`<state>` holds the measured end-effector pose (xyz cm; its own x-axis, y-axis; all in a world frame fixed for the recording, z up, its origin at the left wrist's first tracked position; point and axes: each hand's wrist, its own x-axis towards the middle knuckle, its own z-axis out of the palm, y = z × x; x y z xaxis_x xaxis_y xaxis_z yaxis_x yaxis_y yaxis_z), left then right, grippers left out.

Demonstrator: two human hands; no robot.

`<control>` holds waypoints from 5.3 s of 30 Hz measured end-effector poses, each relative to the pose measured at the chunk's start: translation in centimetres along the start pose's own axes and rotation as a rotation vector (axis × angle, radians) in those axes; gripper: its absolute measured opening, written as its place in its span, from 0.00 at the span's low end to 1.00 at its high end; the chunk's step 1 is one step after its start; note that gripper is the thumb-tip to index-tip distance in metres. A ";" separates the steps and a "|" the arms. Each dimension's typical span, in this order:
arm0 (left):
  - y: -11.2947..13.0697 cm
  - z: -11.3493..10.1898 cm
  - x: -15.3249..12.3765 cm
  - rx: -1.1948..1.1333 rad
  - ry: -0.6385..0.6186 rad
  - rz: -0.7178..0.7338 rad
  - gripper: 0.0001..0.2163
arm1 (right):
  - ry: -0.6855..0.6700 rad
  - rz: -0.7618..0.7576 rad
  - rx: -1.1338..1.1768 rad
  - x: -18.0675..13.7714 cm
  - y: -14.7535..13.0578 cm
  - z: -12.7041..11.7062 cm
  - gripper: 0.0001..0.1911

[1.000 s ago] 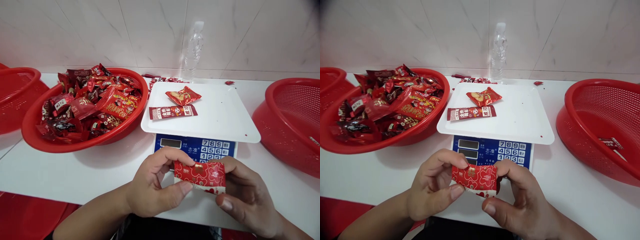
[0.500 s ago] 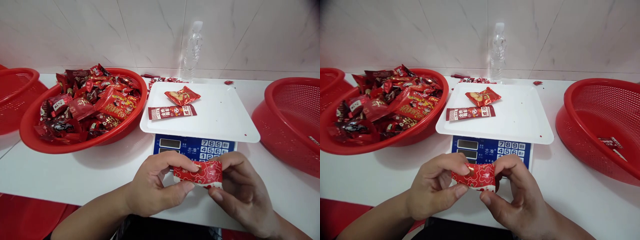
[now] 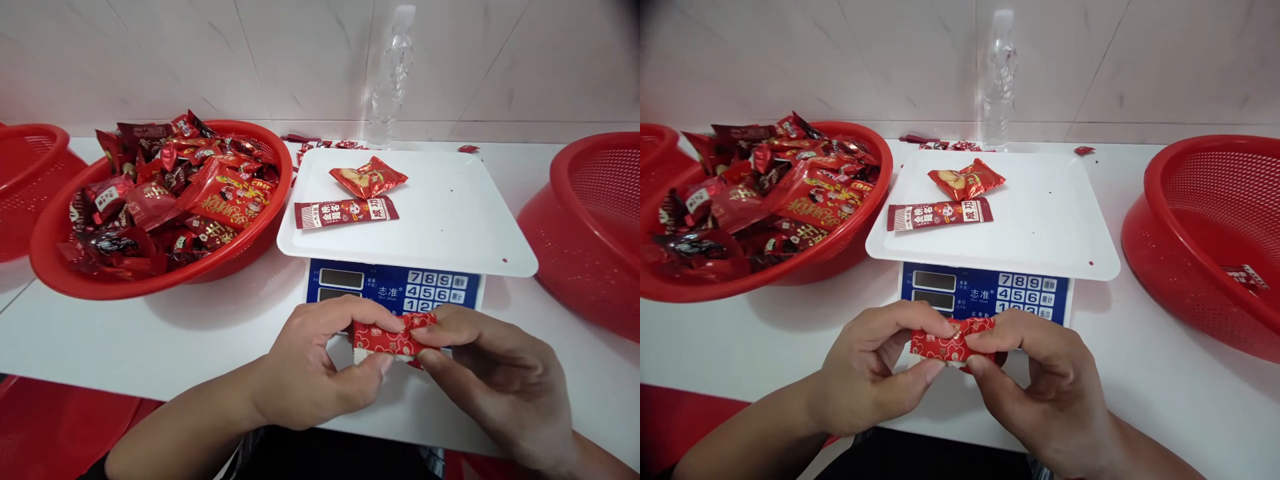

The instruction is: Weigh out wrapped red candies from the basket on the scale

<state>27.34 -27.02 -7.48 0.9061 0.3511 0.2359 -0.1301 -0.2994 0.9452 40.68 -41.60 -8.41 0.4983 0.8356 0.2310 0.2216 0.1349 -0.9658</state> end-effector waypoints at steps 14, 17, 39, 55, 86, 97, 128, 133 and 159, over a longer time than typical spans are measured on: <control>0.2 -0.2 -0.3 -0.073 -0.091 -0.123 0.11 | -0.031 0.168 0.057 0.3 0.0 -0.3 0.05; 0.2 0.0 -0.2 -0.128 -0.069 -0.104 0.11 | -0.025 0.166 0.042 0.3 0.0 -0.3 0.04; 0.1 0.0 -0.3 -0.379 0.010 -0.108 0.17 | -0.063 -0.225 -0.068 -0.3 0.2 -0.1 0.21; -0.4 1.9 -0.4 -0.393 -0.066 -0.213 0.10 | -0.233 0.084 0.121 0.7 0.8 -0.5 0.03; 0.2 0.6 -1.2 -0.470 -0.028 -0.027 0.15 | -0.220 0.266 0.476 0.7 0.9 -1.2 0.09; 0.0 1.0 -1.4 -0.384 0.074 0.084 0.15 | -0.240 0.276 0.440 0.5 0.1 -0.9 0.09; -0.6 0.5 -0.9 -0.268 0.165 -0.059 0.22 | 0.085 0.334 0.661 2.2 0.7 0.3 0.35; 0.9 -0.3 -1.1 0.104 0.128 0.038 0.10 | 0.050 0.355 0.565 1.7 0.8 0.8 0.30; 0.5 -22.5 12.3 1.301 -0.181 -0.468 0.21 | -0.002 0.210 0.380 2.0 3.9 1.5 0.26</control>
<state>29.38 -2.86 0.96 0.8132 0.5577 -0.1665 0.5680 -0.8228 0.0183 41.23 -38.62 -11.91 0.4979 0.8669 0.0251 -0.2088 0.1479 -0.9667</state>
